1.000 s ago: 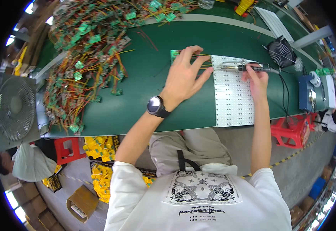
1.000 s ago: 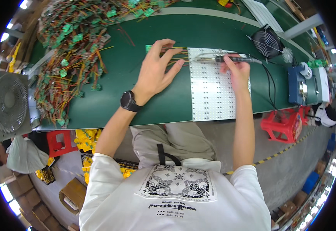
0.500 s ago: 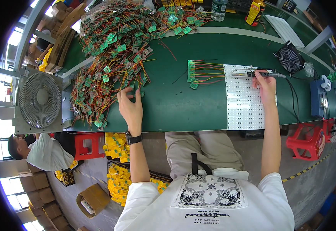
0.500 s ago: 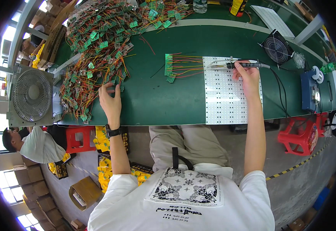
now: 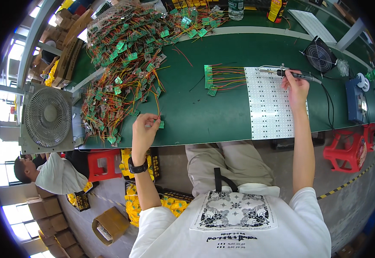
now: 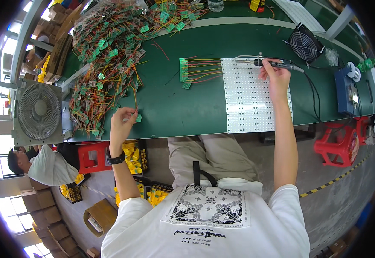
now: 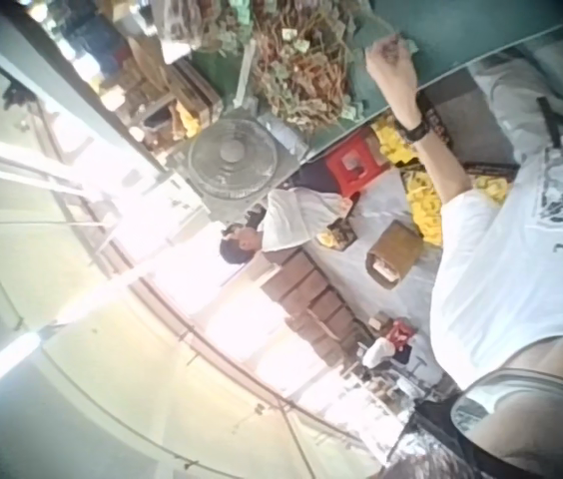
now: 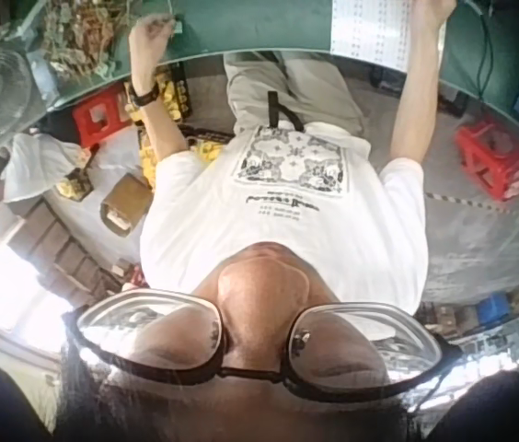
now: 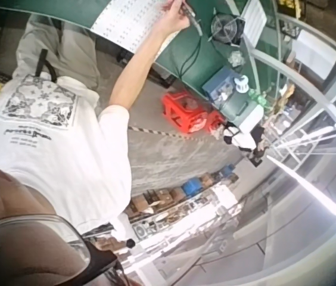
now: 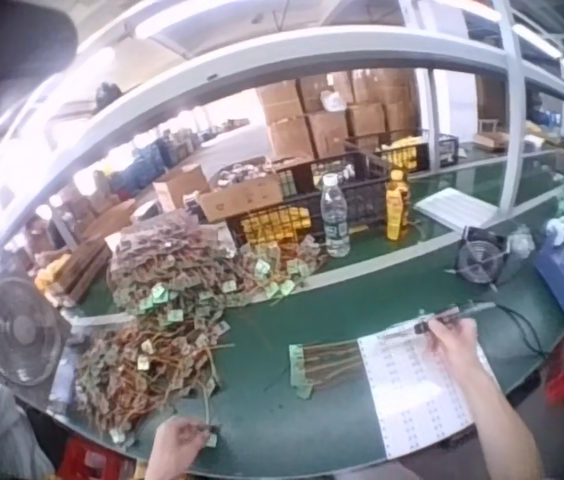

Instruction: The person solders multiple colored wires from small circuit boards onto a large white LED panel array. This is done using a soldering iron to connect the wires to the panel.

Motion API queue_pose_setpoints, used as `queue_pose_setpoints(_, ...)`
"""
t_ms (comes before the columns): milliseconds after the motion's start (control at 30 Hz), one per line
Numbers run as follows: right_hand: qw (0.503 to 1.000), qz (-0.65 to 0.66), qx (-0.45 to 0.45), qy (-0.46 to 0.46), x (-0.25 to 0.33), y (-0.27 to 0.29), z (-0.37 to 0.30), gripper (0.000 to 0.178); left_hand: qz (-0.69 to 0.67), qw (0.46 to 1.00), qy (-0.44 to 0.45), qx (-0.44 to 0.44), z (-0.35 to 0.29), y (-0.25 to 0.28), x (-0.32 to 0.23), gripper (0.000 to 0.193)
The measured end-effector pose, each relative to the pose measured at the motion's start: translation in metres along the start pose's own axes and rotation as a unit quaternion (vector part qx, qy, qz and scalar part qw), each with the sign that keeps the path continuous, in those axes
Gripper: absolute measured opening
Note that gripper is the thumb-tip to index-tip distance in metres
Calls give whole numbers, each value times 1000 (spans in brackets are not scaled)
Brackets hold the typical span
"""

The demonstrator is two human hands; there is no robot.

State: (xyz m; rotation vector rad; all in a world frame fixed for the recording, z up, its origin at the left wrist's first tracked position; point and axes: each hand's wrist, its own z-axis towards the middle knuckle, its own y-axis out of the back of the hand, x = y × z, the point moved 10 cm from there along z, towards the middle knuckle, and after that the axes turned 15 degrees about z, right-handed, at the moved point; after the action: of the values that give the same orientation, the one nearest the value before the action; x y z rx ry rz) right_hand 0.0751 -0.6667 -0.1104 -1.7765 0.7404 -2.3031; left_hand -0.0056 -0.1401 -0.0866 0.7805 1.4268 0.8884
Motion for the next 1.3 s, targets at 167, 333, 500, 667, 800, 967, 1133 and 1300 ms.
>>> queue_pose_setpoints(167,999,6,-15,29,8,5,-2,20,-127,989,75,13,-10,-1,-2,14)
queue_pose_setpoints(333,1000,11,-10,-11,6,3,-6,19,-230,972,38,-8,-26,-14,-29,15)
queue_pose_setpoints(500,1000,-6,4,-28,-2,-6,-8,18,-258,963,-37,65,-34,-53,-96,12)
queue_pose_setpoints(667,999,-26,28,-26,-1,-10,-10,17,-262,935,-232,-59,-6,-60,-193,14)
queue_pose_setpoints(800,998,-21,33,-48,-9,-5,-7,17,-270,918,-286,46,21,-64,-255,16)
queue_pose_setpoints(967,994,-39,61,-86,-11,-18,-4,20,-15,919,-362,154,39,-121,-262,14)
queue_pose_setpoints(1133,994,-51,55,-85,-12,-12,-7,19,-43,933,-355,42,47,-123,-256,13)
queue_pose_setpoints(1300,996,-47,44,-59,-10,-7,-8,18,-84,932,-351,-27,44,-116,-253,11)
